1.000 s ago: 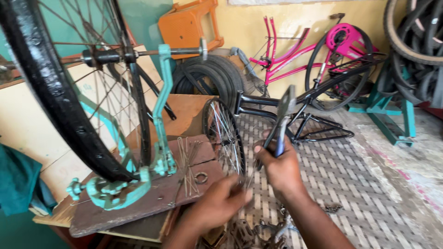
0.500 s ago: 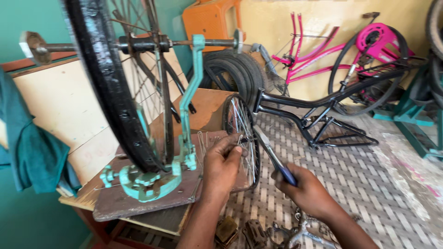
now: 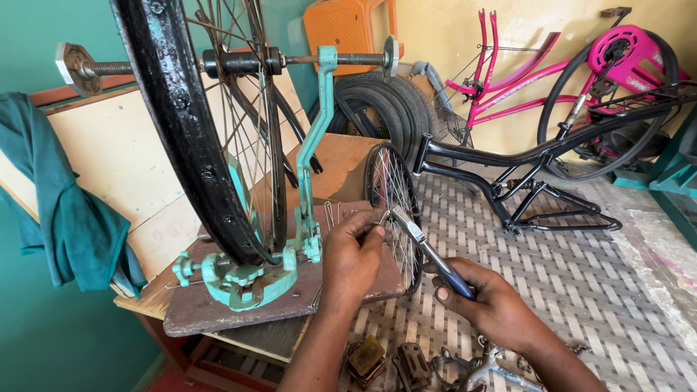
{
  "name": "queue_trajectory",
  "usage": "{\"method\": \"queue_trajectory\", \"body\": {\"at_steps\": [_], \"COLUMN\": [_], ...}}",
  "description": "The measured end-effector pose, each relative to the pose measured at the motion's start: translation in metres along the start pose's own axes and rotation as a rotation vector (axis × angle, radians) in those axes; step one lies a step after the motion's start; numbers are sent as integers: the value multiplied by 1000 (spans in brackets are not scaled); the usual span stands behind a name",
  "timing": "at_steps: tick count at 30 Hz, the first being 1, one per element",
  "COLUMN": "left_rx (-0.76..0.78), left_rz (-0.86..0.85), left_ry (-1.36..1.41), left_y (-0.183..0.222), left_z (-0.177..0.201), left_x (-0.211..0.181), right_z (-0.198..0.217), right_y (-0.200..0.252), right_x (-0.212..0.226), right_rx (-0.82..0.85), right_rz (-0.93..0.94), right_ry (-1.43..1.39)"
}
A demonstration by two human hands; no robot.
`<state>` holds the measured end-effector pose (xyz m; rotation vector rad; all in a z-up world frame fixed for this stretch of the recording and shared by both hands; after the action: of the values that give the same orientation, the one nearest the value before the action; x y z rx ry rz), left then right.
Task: The person replaces bicycle wheel spokes and attaches a spoke hub. The person removes the wheel from a stand, selects spokes, inserts them into the hub and rim, and uses pliers to tighten the spokes.
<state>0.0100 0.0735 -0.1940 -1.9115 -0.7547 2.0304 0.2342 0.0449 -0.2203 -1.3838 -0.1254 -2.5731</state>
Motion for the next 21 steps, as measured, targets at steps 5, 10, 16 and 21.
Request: {"method": "queue_trajectory", "body": {"at_steps": [5,10,16,21], "left_rx": [7,17,36,58], "left_rz": [13,52,-15,-142], "left_ry": [-120,-156,-57,17], "left_y": [5,6,5,10], "left_z": [3,6,7,0], "left_x": [-15,-21,-18,-23], "right_z": [1,-1,1,7], "right_y": [0,-2,-5,7], "right_x": [2,1,-2,6], "right_rx": [10,0,-25,33], "right_rz": [5,46,90,-103], "right_ry": [26,10,35,243]}}
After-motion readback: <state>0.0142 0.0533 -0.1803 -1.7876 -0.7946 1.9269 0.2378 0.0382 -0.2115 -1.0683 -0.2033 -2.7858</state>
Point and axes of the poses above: each hand's wrist, its own y-axis away from the middle knuckle, its own z-axis out of the back of the hand, x = y × z, the point moved 2 cm from there along -y, towards the middle knuckle, and after that the axes turned 6 degrees about -z, right-handed, at the moved point
